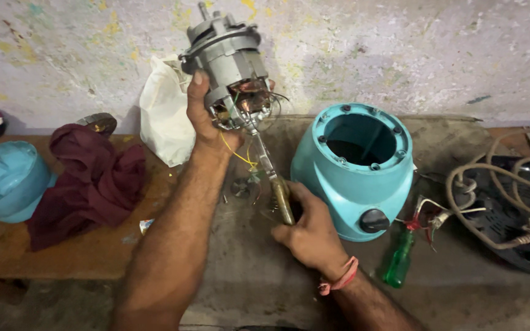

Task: The person assembles a small electric appliance by inserting a motor into a light blue plastic base and securing it. They then wipe the inside of the base with a maroon cloth. The task involves handling the motor, base, and cleaning cloth.

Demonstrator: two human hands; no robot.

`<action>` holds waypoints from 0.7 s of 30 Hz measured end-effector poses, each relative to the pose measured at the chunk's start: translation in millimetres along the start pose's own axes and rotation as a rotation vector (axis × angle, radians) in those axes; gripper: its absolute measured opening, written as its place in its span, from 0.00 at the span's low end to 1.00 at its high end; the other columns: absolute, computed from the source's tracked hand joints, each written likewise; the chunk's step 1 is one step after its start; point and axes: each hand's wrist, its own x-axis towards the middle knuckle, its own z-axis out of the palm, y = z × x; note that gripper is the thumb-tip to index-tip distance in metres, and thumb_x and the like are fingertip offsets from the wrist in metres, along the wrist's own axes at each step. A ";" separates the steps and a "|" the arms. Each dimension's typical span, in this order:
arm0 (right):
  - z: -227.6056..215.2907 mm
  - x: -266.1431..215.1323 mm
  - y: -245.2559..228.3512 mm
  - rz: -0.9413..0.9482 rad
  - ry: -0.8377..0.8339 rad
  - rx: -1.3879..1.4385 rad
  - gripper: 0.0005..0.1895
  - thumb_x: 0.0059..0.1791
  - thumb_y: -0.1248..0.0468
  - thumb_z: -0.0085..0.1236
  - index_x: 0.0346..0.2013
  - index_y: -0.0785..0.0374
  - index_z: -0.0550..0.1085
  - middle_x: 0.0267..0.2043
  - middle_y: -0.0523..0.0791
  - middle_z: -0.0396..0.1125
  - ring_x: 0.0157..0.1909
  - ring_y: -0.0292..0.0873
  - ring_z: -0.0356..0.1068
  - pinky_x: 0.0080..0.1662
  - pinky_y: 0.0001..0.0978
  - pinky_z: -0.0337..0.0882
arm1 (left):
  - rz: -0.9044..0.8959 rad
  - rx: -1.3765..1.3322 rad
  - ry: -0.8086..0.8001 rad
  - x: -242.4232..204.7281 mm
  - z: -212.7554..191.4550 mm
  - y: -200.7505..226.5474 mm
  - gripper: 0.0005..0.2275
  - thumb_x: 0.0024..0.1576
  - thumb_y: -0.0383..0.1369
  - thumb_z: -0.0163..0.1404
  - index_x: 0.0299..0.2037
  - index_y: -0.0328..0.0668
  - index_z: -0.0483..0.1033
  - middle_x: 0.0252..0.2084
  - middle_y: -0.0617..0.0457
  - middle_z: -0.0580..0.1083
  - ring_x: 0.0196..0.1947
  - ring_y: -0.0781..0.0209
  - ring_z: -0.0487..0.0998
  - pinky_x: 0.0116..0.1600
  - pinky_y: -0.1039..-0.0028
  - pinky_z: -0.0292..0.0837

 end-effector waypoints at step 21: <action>-103.0 -52.4 -40.7 0.163 -0.030 0.496 0.34 0.40 0.76 0.48 0.63 0.75 0.67 0.51 0.58 0.72 0.49 0.54 0.74 0.46 0.49 0.78 | 0.045 0.205 0.392 -29.3 -17.6 -28.6 0.31 0.56 0.50 0.58 0.61 0.35 0.68 0.42 0.46 0.77 0.38 0.55 0.80 0.44 0.64 0.80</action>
